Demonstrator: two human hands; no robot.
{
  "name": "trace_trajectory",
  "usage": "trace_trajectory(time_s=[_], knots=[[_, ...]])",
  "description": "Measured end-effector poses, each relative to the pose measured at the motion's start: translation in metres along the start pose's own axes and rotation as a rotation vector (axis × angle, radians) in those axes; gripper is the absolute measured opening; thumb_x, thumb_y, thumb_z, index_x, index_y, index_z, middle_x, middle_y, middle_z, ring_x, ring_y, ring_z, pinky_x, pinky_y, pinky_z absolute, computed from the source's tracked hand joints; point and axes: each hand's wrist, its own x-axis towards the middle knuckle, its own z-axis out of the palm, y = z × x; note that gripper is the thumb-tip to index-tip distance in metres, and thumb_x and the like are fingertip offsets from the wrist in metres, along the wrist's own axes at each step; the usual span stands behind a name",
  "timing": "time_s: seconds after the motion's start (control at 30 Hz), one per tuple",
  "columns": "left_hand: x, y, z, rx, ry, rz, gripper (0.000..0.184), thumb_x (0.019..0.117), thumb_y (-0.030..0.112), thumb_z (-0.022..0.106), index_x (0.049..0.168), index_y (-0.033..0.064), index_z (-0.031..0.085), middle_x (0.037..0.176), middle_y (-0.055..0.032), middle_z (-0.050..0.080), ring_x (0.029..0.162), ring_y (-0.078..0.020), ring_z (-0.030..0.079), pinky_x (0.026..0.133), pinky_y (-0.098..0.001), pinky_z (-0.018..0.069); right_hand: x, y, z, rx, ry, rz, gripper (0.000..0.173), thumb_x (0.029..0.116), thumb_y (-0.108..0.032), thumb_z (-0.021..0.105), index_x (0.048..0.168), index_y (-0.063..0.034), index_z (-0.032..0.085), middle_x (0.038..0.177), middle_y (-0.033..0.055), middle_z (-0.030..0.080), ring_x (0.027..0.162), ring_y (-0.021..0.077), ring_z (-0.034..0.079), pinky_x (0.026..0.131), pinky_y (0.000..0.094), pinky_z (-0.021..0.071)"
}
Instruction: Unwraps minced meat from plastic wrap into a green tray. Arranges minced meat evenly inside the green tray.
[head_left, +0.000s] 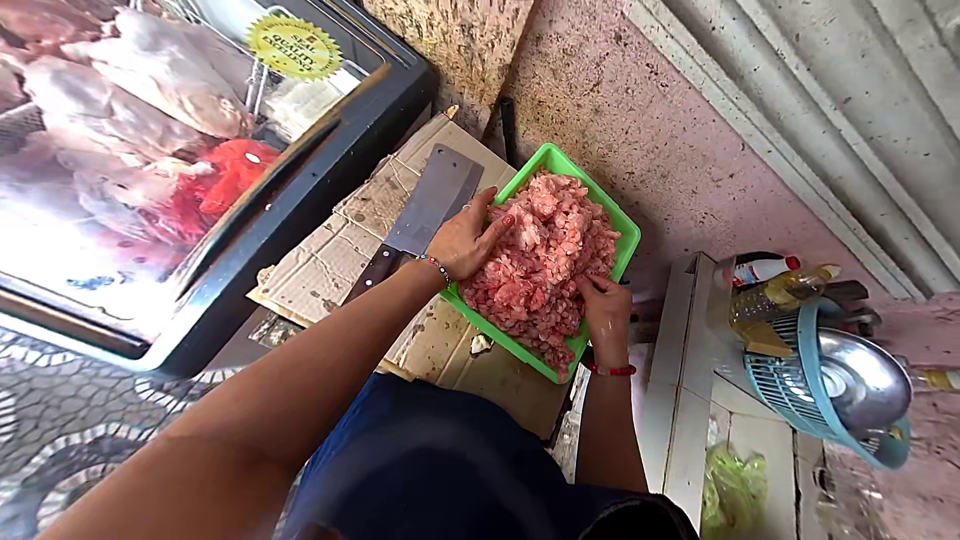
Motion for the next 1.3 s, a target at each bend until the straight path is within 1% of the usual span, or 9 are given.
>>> trace_trajectory(time_s=[0.23, 0.37, 0.43, 0.5, 0.63, 0.9, 1.03, 1.17, 1.3], knots=[[0.001, 0.001, 0.003, -0.01, -0.01, 0.002, 0.067, 0.1085, 0.048, 0.038, 0.159, 0.0044, 0.03, 0.152, -0.0234, 0.048, 0.139, -0.0399, 0.05, 0.113, -0.0604, 0.0375, 0.005, 0.01, -0.026, 0.025, 0.031, -0.053, 0.016, 0.0964, -0.013, 0.071, 0.1, 0.0013, 0.075, 0.089, 0.0121, 0.072, 0.082, 0.0169, 0.067, 0.08, 0.0389, 0.055], [-0.001, 0.0, 0.0, -0.016, -0.004, 0.007, 0.067, 0.1086, 0.047, 0.038, 0.159, 0.0035, 0.03, 0.152, -0.023, 0.048, 0.139, -0.0391, 0.05, 0.113, -0.0593, 0.0381, -0.01, 0.045, -0.106, -0.113, 0.494, 0.07, 0.03, 0.1026, -0.016, 0.06, 0.116, 0.0106, 0.065, 0.102, 0.0217, 0.067, 0.092, 0.0234, 0.064, 0.085, 0.0385, 0.0527], [-0.001, 0.0, 0.0, -0.018, -0.008, 0.014, 0.067, 0.1087, 0.048, 0.037, 0.158, 0.0032, 0.031, 0.152, -0.0232, 0.048, 0.138, -0.0389, 0.05, 0.113, -0.0595, 0.0379, -0.024, 0.066, -0.144, -0.362, 0.579, 0.27, 0.062, 0.0977, -0.004, 0.057, 0.154, 0.0088, 0.034, 0.143, 0.0366, 0.049, 0.132, 0.0443, 0.052, 0.111, 0.0513, 0.0432], [0.0, -0.001, 0.001, -0.017, -0.007, 0.029, 0.067, 0.1086, 0.048, 0.037, 0.158, 0.0024, 0.031, 0.152, -0.0236, 0.049, 0.139, -0.0386, 0.05, 0.114, -0.0595, 0.0373, -0.044, 0.069, -0.159, -0.414, 0.479, 0.351, 0.088, 0.0947, -0.002, 0.062, 0.161, 0.0052, 0.005, 0.154, 0.0396, 0.032, 0.14, 0.0509, 0.042, 0.115, 0.0554, 0.0389], [0.002, 0.0, 0.001, -0.023, -0.009, 0.029, 0.067, 0.1083, 0.048, 0.038, 0.158, 0.0027, 0.031, 0.151, -0.0236, 0.049, 0.138, -0.0391, 0.05, 0.114, -0.0596, 0.0377, -0.09, 0.047, -0.105, -0.232, -0.048, 0.038, 0.049, 0.0938, -0.007, 0.07, 0.137, 0.0108, 0.056, 0.117, 0.0274, 0.067, 0.095, 0.0319, 0.069, 0.082, 0.0448, 0.0578], [-0.001, 0.002, 0.001, 0.014, -0.009, 0.025, 0.066, 0.1086, 0.046, 0.036, 0.159, 0.0038, 0.03, 0.153, -0.023, 0.047, 0.14, -0.0382, 0.049, 0.114, -0.0587, 0.037, -0.089, 0.028, 0.016, -0.694, -0.11, -0.297, 0.017, 0.0933, -0.003, 0.061, 0.097, 0.0018, 0.077, 0.095, 0.0219, 0.075, 0.098, 0.0412, 0.072, 0.081, 0.0547, 0.0573], [-0.001, 0.005, -0.001, 0.029, -0.005, 0.046, 0.055, 0.1117, 0.035, 0.029, 0.157, 0.0039, 0.034, 0.149, -0.0271, 0.049, 0.137, -0.041, 0.051, 0.113, -0.0593, 0.0376, -0.068, -0.022, -0.02, -0.743, -0.556, -0.051, 0.031, 0.1034, -0.007, 0.049, 0.126, 0.0014, 0.069, 0.124, 0.024, 0.068, 0.123, 0.038, 0.062, 0.105, 0.0521, 0.0471], [0.002, 0.003, 0.001, 0.051, -0.007, 0.041, 0.05, 0.1127, 0.026, 0.03, 0.156, 0.0031, 0.035, 0.148, -0.0287, 0.049, 0.132, -0.0442, 0.054, 0.11, -0.061, 0.0407, -0.052, -0.053, -0.011, -0.534, 0.032, -0.635, 0.016, 0.0927, -0.007, 0.064, 0.102, 0.0019, 0.074, 0.103, 0.0225, 0.07, 0.103, 0.0408, 0.068, 0.087, 0.0549, 0.0555], [0.002, 0.007, 0.001, 0.15, -0.03, -0.056, 0.047, 0.1122, 0.021, 0.032, 0.155, 0.0033, 0.037, 0.139, -0.0319, 0.055, 0.125, -0.0475, 0.059, 0.104, -0.0632, 0.0448, -0.013, -0.087, 0.035, -0.655, -0.026, -0.919, 0.038, 0.0932, -0.026, 0.067, 0.13, -0.0172, 0.071, 0.153, 0.0187, 0.051, 0.149, 0.0494, 0.031, 0.117, 0.0756, 0.0169]])
